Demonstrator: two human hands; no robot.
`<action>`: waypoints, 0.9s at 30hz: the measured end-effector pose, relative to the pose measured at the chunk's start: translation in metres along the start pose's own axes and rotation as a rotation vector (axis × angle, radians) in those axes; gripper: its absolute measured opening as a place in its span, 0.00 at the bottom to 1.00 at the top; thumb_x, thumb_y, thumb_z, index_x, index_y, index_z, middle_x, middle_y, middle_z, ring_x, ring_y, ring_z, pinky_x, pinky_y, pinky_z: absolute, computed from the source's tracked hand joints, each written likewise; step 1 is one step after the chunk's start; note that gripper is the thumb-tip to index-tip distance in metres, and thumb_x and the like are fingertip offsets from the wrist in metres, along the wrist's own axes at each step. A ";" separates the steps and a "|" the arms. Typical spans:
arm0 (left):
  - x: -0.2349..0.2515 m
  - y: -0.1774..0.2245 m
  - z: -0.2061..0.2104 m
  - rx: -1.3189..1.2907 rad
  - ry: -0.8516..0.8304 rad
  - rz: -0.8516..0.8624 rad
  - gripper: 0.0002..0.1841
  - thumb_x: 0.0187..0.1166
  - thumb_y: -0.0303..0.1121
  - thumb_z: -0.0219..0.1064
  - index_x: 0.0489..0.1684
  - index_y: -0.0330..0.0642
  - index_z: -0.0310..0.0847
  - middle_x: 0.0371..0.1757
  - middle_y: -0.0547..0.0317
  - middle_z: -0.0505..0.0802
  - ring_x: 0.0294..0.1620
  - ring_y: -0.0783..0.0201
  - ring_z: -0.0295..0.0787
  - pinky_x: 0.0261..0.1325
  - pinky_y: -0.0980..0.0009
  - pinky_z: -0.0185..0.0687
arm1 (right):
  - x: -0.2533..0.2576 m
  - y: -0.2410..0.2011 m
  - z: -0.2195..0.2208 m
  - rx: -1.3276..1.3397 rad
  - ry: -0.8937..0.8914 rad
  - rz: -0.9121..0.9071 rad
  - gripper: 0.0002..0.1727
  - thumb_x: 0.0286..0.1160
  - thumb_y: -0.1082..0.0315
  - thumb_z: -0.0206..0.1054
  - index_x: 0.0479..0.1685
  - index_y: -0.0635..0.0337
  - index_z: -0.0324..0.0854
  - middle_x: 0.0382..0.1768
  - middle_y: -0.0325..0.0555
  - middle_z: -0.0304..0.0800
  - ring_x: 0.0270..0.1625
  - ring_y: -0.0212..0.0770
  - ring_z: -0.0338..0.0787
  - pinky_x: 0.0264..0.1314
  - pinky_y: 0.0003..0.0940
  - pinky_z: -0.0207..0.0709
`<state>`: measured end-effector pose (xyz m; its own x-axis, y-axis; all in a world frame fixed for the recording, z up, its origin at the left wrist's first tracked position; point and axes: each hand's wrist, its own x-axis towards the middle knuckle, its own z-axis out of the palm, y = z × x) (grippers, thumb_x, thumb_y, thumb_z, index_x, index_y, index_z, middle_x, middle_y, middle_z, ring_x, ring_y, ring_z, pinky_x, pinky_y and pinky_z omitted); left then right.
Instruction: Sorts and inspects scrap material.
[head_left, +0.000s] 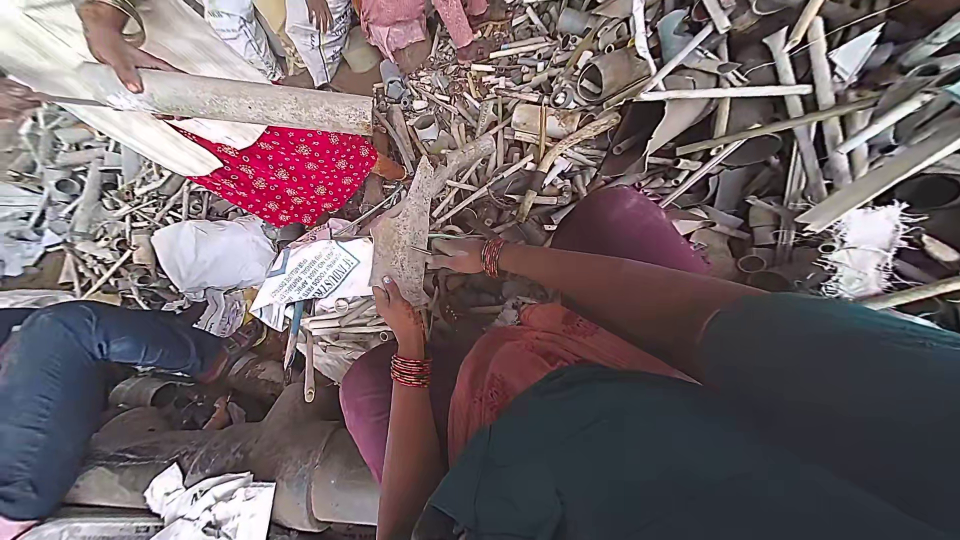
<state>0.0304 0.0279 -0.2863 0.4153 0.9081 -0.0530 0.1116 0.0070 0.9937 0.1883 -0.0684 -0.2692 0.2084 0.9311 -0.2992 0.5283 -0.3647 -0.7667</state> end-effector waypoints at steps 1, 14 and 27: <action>0.000 0.001 0.000 -0.007 0.005 0.000 0.20 0.95 0.29 0.42 0.75 0.22 0.62 0.61 0.39 0.81 0.57 0.67 0.83 0.64 0.71 0.79 | -0.002 -0.002 0.000 -0.035 -0.005 -0.006 0.30 0.97 0.49 0.45 0.68 0.72 0.73 0.57 0.70 0.84 0.63 0.65 0.86 0.66 0.63 0.74; -0.016 0.019 -0.005 -0.056 0.048 0.019 0.19 0.95 0.29 0.43 0.72 0.21 0.63 0.56 0.42 0.81 0.53 0.69 0.81 0.61 0.73 0.78 | 0.002 0.026 -0.050 -0.192 0.359 0.192 0.34 0.96 0.45 0.43 0.66 0.68 0.80 0.55 0.69 0.90 0.63 0.68 0.89 0.64 0.68 0.76; -0.020 0.018 0.000 -0.014 -0.001 0.033 0.19 0.94 0.29 0.44 0.72 0.19 0.64 0.58 0.39 0.82 0.56 0.69 0.82 0.64 0.75 0.77 | -0.002 0.030 -0.051 -0.089 0.437 0.207 0.33 0.97 0.46 0.40 0.66 0.67 0.81 0.58 0.68 0.89 0.65 0.66 0.88 0.68 0.67 0.75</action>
<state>0.0242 0.0101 -0.2678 0.4192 0.9077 -0.0205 0.0857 -0.0171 0.9962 0.2458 -0.0816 -0.2628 0.6325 0.7581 -0.1591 0.5037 -0.5585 -0.6590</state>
